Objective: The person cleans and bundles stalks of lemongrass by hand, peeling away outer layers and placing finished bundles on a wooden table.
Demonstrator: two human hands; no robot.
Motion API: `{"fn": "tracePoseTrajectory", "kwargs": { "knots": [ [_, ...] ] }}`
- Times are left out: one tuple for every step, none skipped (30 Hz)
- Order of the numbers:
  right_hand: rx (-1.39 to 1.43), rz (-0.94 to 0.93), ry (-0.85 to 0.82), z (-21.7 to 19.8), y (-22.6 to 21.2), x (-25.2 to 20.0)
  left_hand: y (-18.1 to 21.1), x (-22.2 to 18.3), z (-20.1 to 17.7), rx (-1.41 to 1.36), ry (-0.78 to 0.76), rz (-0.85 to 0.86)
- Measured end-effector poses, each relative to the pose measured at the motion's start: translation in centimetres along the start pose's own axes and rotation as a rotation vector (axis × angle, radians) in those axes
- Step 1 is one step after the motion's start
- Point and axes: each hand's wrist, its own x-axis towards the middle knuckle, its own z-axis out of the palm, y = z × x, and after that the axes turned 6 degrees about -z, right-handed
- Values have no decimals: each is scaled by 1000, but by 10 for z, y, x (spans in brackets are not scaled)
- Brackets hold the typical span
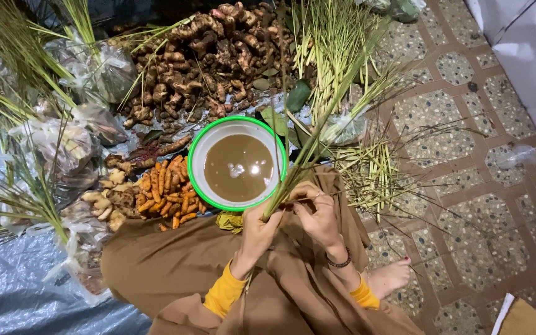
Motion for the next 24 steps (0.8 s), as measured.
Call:
{"fn": "tracePoseTrajectory", "kwargs": {
  "knots": [
    [-12, -21, -3, 0, 1, -1, -2, 0, 1, -6, 2, 10],
    [-22, -44, -7, -1, 1, -1, -4, 0, 1, -12, 6, 20],
    [-22, -43, -8, 1, 2, -4, -13, -1, 1, -12, 7, 19],
    [-29, -30, 11, 2, 4, -6, -22, -1, 1, 3, 2, 22],
    [-37, -17, 30, 3, 5, -8, -31, -1, 1, 19, -3, 25],
    [-37, -16, 30, 3, 15, -14, -29, -2, 1, 18, -3, 24],
    [-56, -13, 30, 3, 25, -21, -27, -3, 1, 28, -6, 24],
    [-76, -11, 31, 3, 34, -27, -26, -4, 0, 39, -11, 24],
    [-76, -9, 32, 4, 25, -23, -25, -4, 0, 39, -12, 23],
    [-78, -31, 34, 5, 17, -18, -25, -3, 0, 30, -8, 23],
    [-81, -53, 36, 6, 8, -14, -24, -2, 1, 21, -4, 23],
    [-80, -54, 35, 8, 1, -10, -27, -4, 1, 21, -2, 23],
    [-66, -51, 54, 10, -6, -6, -30, -6, 2, -10, 15, -6],
    [-52, -48, 73, 13, -13, -3, -34, -8, 3, -42, 34, -35],
    [-50, -47, 69, 14, -12, -5, -32, -8, 4, -42, 37, -37],
    [-48, -93, 97, 16, -12, -6, -31, -8, 5, -56, 57, -72],
    [-46, -139, 125, 17, -11, -8, -30, -7, 7, -71, 77, -107],
    [-46, -140, 125, 18, -8, -12, -28, -8, 8, -71, 78, -106],
    [-60, -145, 139, 19, -5, -15, -26, -8, 9, -102, 82, -134],
    [-75, -150, 153, 20, -2, -18, -24, -9, 10, -134, 85, -162],
    [-75, -151, 153, 20, 0, -20, -25, -9, 11, -134, 85, -162],
    [-71, -156, 175, 20, 2, -23, -26, -9, 11, -116, 89, -144],
    [-67, -161, 197, 20, 3, -25, -27, -9, 12, -99, 94, -127],
    [-69, -161, 199, 16, 3, -20, -11, -4, 6, -100, 92, -126]
  ]
}}
